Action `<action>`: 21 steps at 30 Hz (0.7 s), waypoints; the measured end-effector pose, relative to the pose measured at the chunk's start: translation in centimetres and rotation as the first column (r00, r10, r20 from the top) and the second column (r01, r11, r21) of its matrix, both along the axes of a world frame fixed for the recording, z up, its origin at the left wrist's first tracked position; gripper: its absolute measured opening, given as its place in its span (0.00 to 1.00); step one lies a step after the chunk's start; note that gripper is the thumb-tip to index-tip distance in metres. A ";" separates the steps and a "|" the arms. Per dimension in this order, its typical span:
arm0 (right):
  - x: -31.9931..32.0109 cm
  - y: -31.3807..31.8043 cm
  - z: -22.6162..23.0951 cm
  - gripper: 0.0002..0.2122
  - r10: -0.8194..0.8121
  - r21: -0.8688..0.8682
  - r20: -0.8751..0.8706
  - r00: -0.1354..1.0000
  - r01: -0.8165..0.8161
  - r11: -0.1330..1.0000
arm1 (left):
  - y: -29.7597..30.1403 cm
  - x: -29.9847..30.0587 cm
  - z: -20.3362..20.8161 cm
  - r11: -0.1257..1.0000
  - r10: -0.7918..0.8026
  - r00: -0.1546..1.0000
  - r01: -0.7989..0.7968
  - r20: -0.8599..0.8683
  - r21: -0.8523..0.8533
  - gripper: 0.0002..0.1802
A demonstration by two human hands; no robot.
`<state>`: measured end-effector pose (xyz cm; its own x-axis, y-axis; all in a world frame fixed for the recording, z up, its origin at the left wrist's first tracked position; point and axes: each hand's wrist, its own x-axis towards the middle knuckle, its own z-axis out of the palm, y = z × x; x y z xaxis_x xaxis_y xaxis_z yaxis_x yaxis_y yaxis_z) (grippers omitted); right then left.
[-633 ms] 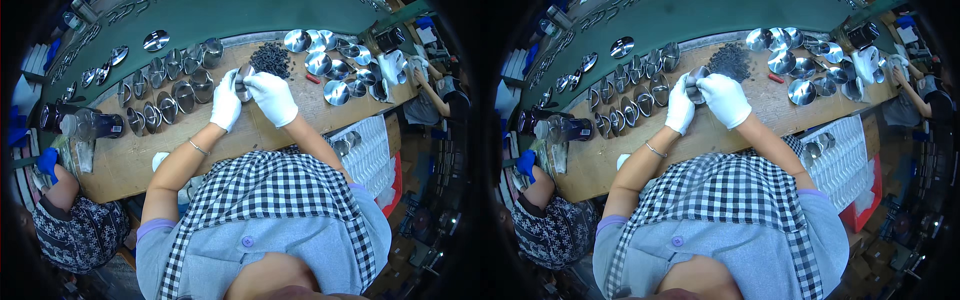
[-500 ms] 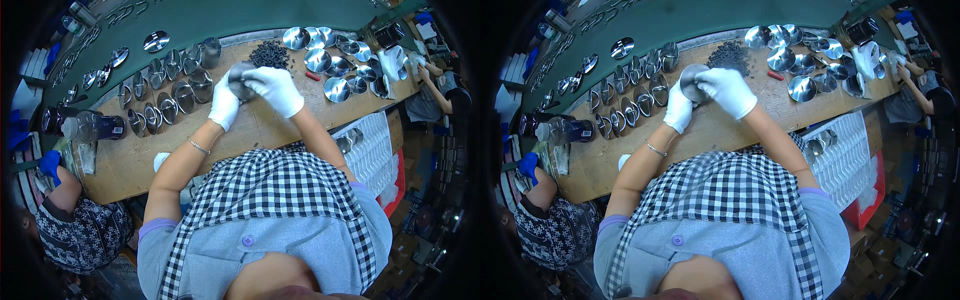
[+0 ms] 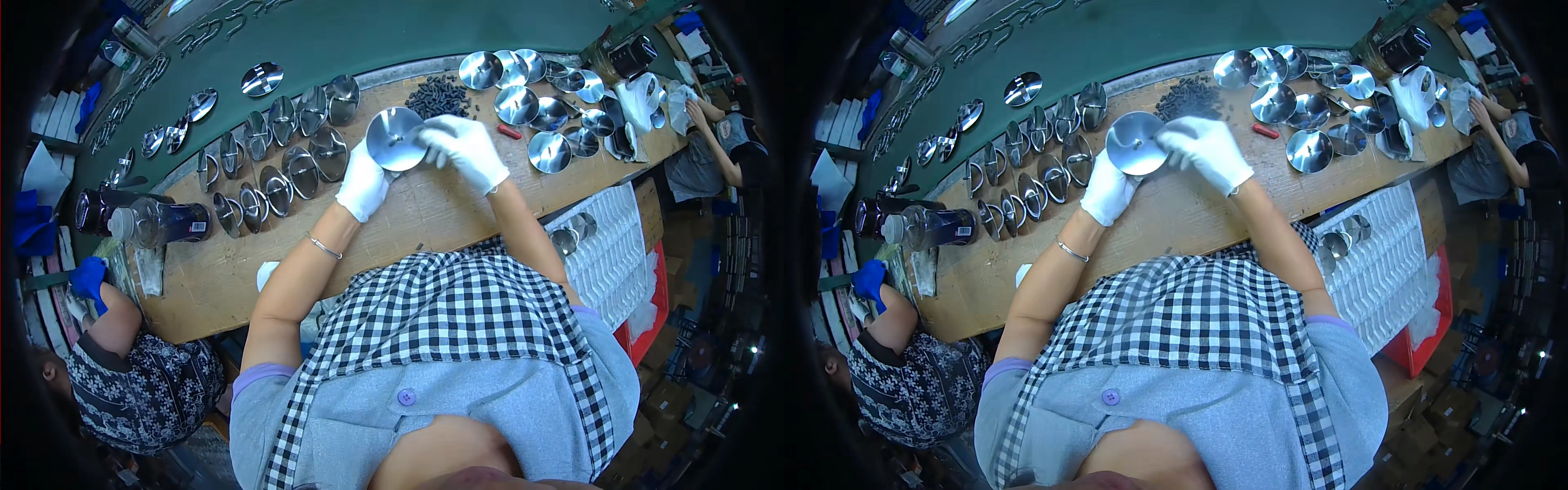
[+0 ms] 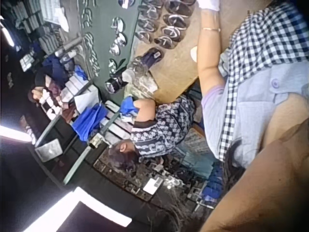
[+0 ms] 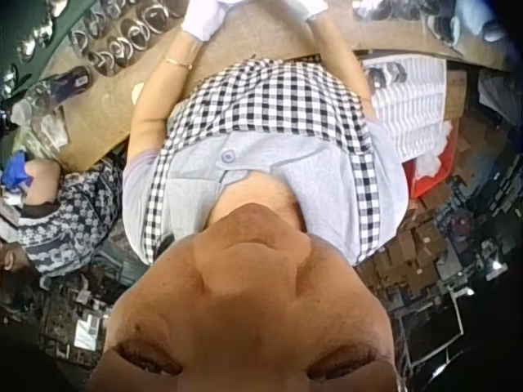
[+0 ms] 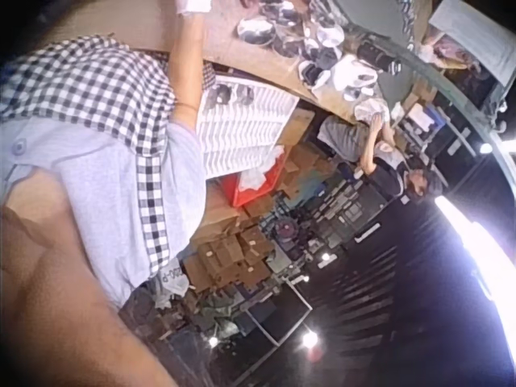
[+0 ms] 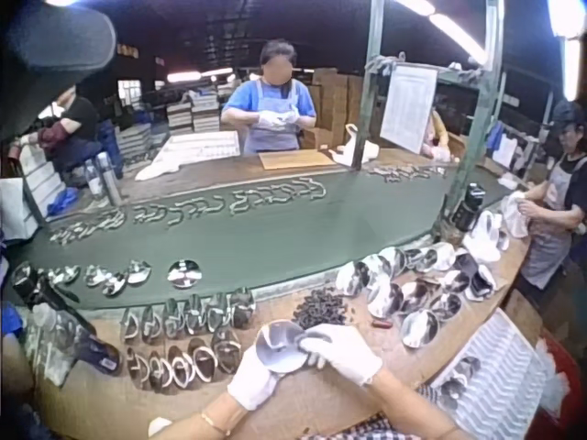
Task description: The person assembles small metal components by hand, inserting pins into circular metal housings, then placing the completed assemblies into a plastic tray.
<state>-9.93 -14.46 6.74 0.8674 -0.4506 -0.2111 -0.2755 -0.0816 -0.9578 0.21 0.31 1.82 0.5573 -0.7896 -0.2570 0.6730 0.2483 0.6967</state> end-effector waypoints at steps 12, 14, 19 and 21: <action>-0.2 -0.3 -2.7 0.11 0.029 -0.467 0.453 0.891 0.210 0.859 | 0.2 1.4 -1.1 0.981 -0.158 0.975 0.138 -0.156 -0.133 0.18; -0.2 -0.2 -3.6 0.12 0.023 -0.430 0.436 0.900 0.186 0.883 | 0.1 1.3 -0.9 0.983 -0.137 0.987 0.125 -0.087 -0.133 0.16; -0.2 -0.4 -3.8 0.14 -0.179 0.004 0.362 0.915 0.190 0.982 | -0.1 1.3 -1.6 0.986 -0.100 0.995 0.099 0.000 -0.138 0.19; -0.4 -0.7 -3.6 0.15 -0.244 0.301 0.263 0.933 0.162 0.940 | -0.5 1.2 -1.9 0.993 -0.034 0.999 0.038 0.035 -0.113 0.20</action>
<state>-10.34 -15.18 3.17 0.8045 -0.5852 -0.1013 0.0363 0.2187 -0.9751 1.39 -0.17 -0.04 0.5350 -0.8320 -0.1464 0.6597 0.3032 0.6876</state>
